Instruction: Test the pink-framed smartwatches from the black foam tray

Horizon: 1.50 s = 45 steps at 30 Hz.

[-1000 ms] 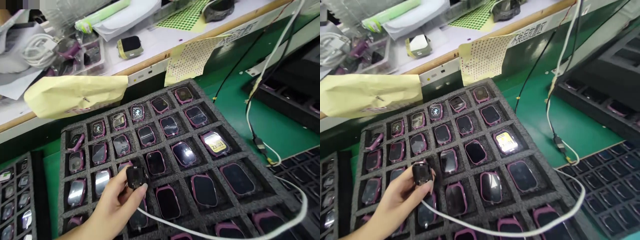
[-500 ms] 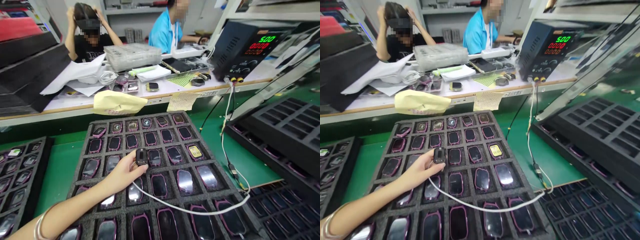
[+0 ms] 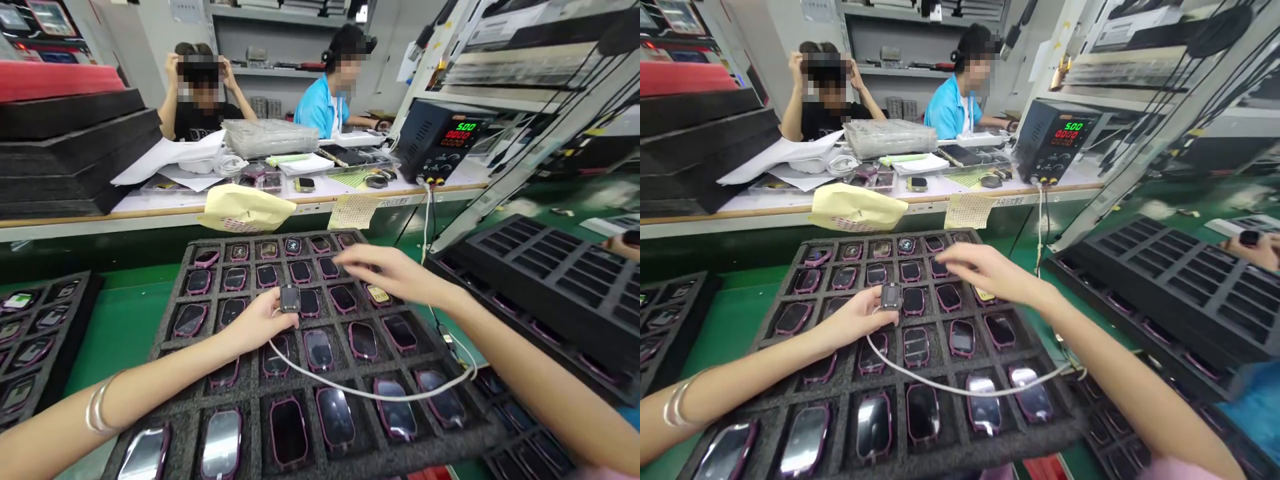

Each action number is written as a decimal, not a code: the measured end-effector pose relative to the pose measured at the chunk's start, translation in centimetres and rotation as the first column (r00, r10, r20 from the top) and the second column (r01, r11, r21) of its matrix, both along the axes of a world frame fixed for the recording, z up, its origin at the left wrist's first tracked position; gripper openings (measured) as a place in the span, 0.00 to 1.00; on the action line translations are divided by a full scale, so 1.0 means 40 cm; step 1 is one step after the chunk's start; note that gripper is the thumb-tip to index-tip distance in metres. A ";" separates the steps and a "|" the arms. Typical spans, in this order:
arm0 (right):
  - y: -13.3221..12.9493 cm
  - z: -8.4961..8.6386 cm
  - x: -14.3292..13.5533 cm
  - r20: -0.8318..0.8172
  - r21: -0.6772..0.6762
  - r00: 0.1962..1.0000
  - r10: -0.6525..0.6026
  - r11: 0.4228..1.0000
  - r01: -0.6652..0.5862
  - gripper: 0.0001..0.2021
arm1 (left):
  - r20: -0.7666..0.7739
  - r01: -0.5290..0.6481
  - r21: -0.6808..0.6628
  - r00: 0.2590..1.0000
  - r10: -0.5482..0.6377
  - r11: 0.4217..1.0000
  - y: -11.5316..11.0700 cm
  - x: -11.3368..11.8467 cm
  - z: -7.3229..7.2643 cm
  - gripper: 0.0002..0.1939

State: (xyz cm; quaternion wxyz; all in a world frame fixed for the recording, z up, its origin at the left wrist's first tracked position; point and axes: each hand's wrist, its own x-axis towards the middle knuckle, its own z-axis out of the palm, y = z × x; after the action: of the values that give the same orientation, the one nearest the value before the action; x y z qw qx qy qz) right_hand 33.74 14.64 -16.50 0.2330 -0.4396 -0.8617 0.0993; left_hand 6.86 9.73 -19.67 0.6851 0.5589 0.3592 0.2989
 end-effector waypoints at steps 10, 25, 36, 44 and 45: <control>0.255 0.028 -0.012 0.314 -0.222 0.914 0.258 0.956 -0.193 0.19 | -0.030 0.063 -0.165 0.997 -0.069 0.984 0.114 0.012 0.036 0.15; 0.025 0.026 -0.168 -0.004 -0.113 0.949 0.317 0.942 -0.315 0.19 | 0.096 0.051 -0.149 0.995 -0.037 0.988 0.098 0.000 0.007 0.19; -0.026 -0.037 -0.200 -0.108 0.047 0.946 0.305 0.952 -0.302 0.19 | 0.143 -0.034 -0.012 0.989 0.035 0.999 0.072 0.003 0.002 0.12; -0.020 -0.058 -0.199 -0.309 -0.026 0.903 0.300 0.946 -0.323 0.19 | 0.117 0.019 0.012 0.993 -0.021 1.000 0.074 -0.002 -0.009 0.09; -0.021 -0.059 -0.199 -0.317 -0.029 0.900 0.300 0.945 -0.325 0.19 | 0.109 0.020 0.015 0.994 -0.022 1.000 0.075 -0.002 -0.011 0.08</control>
State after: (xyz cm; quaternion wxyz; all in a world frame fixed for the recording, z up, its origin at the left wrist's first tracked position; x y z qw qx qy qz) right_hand 25.78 13.81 -18.85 0.3275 -0.2839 -0.8693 0.2374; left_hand 6.79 12.71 -20.10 0.7028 0.5503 0.3131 0.3243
